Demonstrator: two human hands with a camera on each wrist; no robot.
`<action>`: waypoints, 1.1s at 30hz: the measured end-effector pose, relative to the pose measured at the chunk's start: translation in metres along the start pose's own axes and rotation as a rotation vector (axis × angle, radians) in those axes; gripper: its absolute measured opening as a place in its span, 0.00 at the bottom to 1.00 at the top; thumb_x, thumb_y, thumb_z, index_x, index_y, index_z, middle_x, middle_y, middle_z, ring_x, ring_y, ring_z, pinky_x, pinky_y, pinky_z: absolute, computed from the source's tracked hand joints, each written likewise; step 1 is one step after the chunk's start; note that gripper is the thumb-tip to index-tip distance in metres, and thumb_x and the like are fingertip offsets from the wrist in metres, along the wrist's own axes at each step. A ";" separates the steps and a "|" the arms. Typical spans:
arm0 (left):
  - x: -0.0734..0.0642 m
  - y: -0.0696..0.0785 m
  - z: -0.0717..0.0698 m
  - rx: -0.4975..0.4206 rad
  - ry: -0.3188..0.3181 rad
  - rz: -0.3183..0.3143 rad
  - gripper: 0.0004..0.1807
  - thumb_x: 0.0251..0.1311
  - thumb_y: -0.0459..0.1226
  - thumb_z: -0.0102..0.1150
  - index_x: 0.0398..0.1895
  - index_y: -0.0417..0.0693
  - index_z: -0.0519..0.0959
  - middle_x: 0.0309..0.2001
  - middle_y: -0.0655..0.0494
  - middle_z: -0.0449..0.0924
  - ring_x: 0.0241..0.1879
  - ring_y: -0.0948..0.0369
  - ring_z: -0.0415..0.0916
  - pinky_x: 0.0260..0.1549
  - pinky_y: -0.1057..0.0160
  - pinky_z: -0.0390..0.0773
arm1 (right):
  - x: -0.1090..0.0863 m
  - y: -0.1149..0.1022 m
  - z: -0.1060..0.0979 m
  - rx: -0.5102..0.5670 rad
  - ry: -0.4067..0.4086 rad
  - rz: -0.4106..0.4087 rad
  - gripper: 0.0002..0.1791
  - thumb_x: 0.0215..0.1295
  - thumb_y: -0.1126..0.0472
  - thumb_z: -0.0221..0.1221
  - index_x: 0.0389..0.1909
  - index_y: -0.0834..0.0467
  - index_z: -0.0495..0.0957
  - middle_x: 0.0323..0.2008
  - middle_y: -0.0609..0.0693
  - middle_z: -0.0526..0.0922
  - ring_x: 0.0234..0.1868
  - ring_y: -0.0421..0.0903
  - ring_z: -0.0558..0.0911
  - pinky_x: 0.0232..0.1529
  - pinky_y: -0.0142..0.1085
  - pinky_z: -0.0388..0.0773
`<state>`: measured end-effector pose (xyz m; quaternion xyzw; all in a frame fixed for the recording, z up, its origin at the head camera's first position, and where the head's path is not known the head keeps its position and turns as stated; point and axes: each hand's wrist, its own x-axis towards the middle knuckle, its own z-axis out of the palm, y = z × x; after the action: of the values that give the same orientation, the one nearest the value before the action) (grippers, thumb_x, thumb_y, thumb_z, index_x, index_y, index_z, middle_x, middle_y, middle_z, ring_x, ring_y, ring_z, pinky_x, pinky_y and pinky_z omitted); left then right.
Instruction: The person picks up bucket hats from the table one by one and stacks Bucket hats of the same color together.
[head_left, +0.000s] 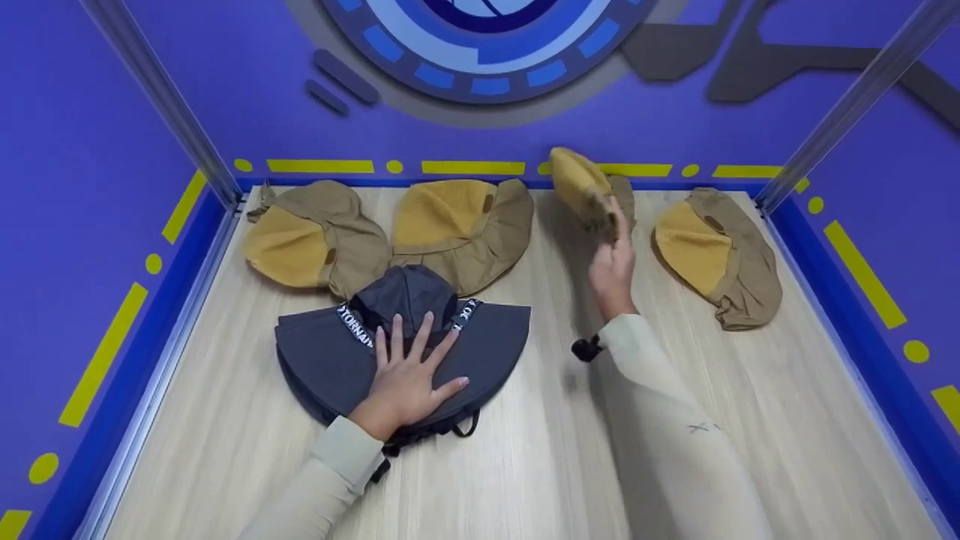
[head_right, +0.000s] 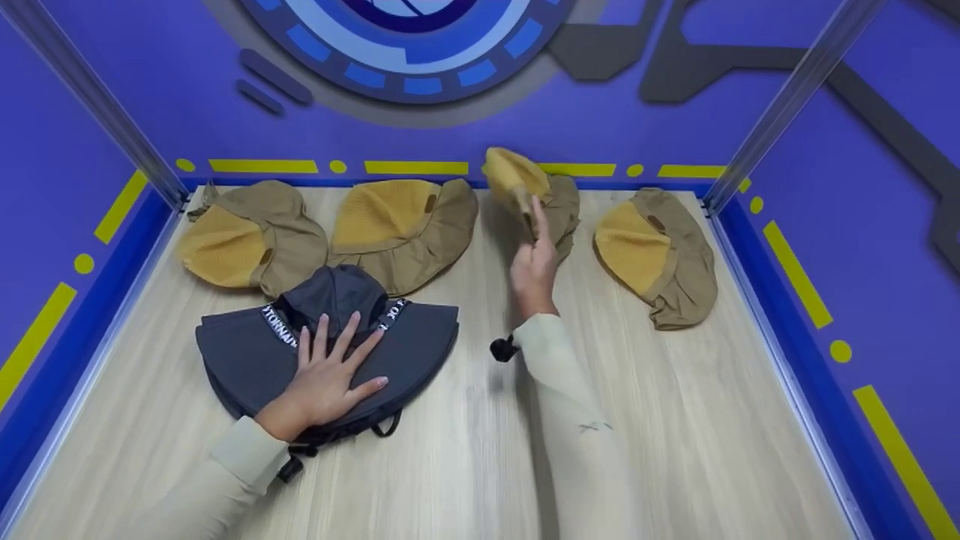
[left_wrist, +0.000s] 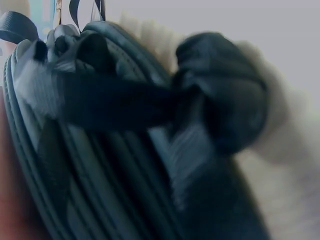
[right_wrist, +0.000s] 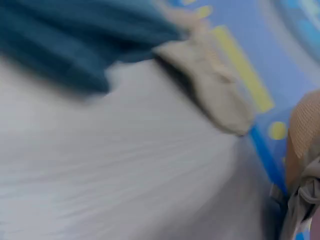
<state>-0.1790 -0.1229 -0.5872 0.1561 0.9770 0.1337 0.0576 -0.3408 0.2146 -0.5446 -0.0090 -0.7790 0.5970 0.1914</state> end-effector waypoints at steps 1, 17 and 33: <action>0.000 0.000 0.000 0.000 0.004 -0.001 0.45 0.65 0.75 0.38 0.82 0.75 0.48 0.85 0.53 0.33 0.80 0.33 0.23 0.73 0.27 0.25 | 0.001 -0.005 -0.006 0.057 0.023 0.029 0.30 0.83 0.63 0.38 0.82 0.46 0.53 0.81 0.45 0.56 0.81 0.42 0.54 0.81 0.37 0.52; -0.001 0.013 -0.026 -0.161 0.019 -0.004 0.51 0.58 0.65 0.65 0.82 0.66 0.55 0.83 0.46 0.45 0.80 0.31 0.30 0.74 0.28 0.30 | -0.042 -0.056 -0.075 1.333 0.281 0.182 0.24 0.81 0.64 0.40 0.74 0.54 0.56 0.73 0.54 0.66 0.76 0.51 0.65 0.77 0.47 0.61; 0.056 0.180 -0.004 -1.871 0.006 0.038 0.33 0.71 0.38 0.57 0.72 0.28 0.60 0.66 0.37 0.73 0.70 0.46 0.70 0.75 0.47 0.63 | -0.110 -0.071 -0.091 1.822 0.069 0.365 0.24 0.79 0.65 0.41 0.73 0.59 0.59 0.72 0.55 0.68 0.82 0.44 0.51 0.83 0.42 0.44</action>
<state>-0.1804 0.0594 -0.5374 0.0617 0.4694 0.8671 0.1551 -0.1957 0.2520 -0.4904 0.0046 0.0099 0.9987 0.0507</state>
